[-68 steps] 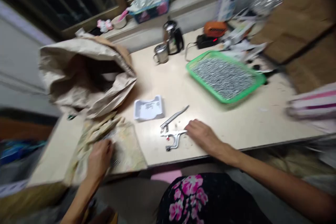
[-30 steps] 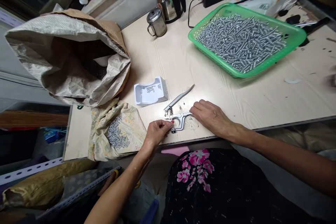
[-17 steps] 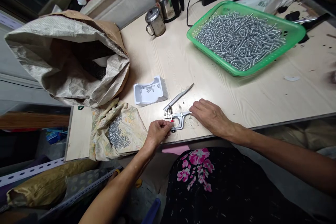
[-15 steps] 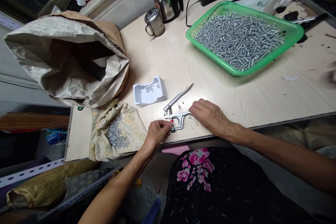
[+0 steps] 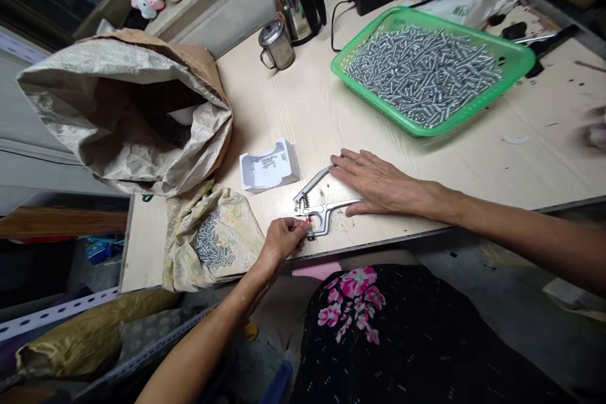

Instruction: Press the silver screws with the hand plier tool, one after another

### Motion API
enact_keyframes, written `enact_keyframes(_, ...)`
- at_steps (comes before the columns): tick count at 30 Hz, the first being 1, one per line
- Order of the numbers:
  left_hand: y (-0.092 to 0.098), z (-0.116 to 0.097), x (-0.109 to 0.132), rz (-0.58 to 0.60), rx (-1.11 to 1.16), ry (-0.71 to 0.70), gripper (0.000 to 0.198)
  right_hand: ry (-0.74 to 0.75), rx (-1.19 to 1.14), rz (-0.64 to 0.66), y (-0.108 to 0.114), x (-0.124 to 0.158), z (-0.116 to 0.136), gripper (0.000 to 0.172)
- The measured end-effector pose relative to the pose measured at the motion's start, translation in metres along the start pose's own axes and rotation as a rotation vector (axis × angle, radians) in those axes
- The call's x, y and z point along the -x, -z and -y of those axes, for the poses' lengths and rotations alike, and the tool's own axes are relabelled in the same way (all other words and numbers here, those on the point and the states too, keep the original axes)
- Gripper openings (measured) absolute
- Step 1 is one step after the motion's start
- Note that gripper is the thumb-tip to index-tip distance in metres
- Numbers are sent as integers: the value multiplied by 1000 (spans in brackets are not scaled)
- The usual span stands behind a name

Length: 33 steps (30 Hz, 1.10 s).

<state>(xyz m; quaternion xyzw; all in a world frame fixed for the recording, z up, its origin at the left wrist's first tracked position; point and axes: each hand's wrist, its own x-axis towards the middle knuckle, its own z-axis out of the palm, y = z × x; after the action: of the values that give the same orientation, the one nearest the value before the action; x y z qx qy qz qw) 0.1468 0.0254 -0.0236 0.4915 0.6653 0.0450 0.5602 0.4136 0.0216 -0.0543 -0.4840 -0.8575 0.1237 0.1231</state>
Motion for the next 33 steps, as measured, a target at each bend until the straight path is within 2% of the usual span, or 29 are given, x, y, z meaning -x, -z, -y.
enact_keyframes(3,0,2,-1,-6,-9,-19,28,-2,5,51,6,-8,-2,87)
enact_keyframes(7,0,5,-3,-10,-36,-22,32,21,7,50,11,-13,-3,96)
enact_keyframes(13,0,4,-2,-7,-25,-14,31,68,43,-13,9,-14,-4,75)
enact_keyframes(15,-1,3,1,-12,-104,-30,30,71,54,-23,11,-13,-2,67)
enact_keyframes(16,-1,2,4,-44,-187,-68,30,67,61,-19,12,-13,-1,62)
enact_keyframes(18,-6,-2,11,-183,-412,-221,27,57,72,1,14,-13,2,53)
enact_keyframes(20,-13,-9,15,-331,-634,-452,20,52,70,18,16,-12,6,43)
enact_keyframes(21,-18,-14,14,-363,-717,-571,19,51,64,19,16,-12,8,38)
enact_keyframes(24,-29,-29,3,-283,-885,-829,44,38,44,0,13,-10,13,29)
enact_keyframes(27,-32,-43,-15,-148,-975,-905,58,21,51,11,12,-9,12,39)
enact_keyframes(30,-31,-51,-23,-89,-1037,-899,56,28,60,39,16,-8,9,46)
enact_keyframes(33,-31,-53,-21,-91,-1050,-883,39,30,70,34,15,-7,9,28)
